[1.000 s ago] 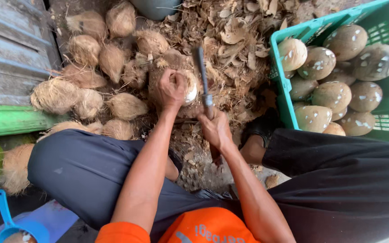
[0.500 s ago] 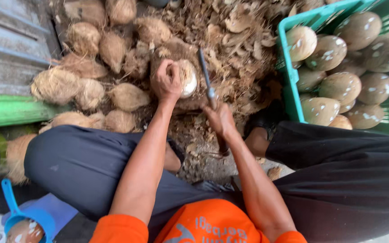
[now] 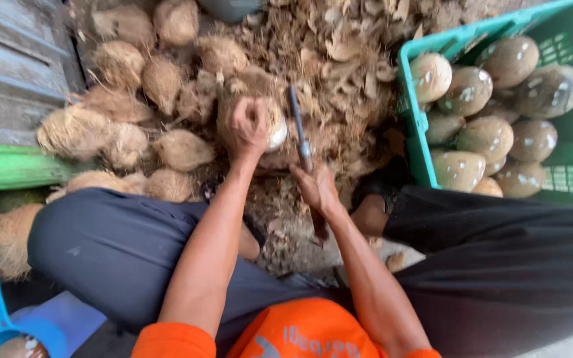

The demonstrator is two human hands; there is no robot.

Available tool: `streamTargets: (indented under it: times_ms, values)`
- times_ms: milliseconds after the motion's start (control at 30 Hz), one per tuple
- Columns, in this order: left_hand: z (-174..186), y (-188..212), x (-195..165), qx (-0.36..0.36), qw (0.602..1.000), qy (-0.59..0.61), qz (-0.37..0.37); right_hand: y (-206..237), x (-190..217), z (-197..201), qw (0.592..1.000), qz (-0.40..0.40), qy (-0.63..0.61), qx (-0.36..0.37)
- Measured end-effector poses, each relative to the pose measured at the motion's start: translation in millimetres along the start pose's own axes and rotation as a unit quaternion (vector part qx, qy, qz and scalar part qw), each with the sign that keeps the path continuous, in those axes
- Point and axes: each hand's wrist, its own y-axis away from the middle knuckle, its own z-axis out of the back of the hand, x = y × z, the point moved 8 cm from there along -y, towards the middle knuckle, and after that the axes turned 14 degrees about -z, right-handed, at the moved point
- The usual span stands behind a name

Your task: The person sits on the ground and husks coconuts one at a time, chopping off the fibrous outer husk with a machete and rotating the coconut between strikes. Husked coconuts are placed into a green plastic crate beside them.

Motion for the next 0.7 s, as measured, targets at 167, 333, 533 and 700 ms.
streamTargets:
  times_ms: [167,333,533,700]
  values:
    - [-8.2,3.1,12.5,0.039,0.999,0.002,0.035,14.1,12.7,13.8,0.996,-0.072,-0.039,0.018]
    - [-10.1,5.9,11.8,0.024,0.998,-0.038,0.036,23.0,29.5,16.3,0.989,0.002,-0.15,-0.005]
    - [-9.2,5.0,20.0,0.039,0.994,-0.013,0.097,-7.0,-16.1,-19.7,0.991,-0.123,0.009,0.056]
    - [6.3,-8.4,0.3,0.051,0.997,-0.041,-0.033,-2.7,-7.4,-3.6,0.996,-0.082,0.012,0.028]
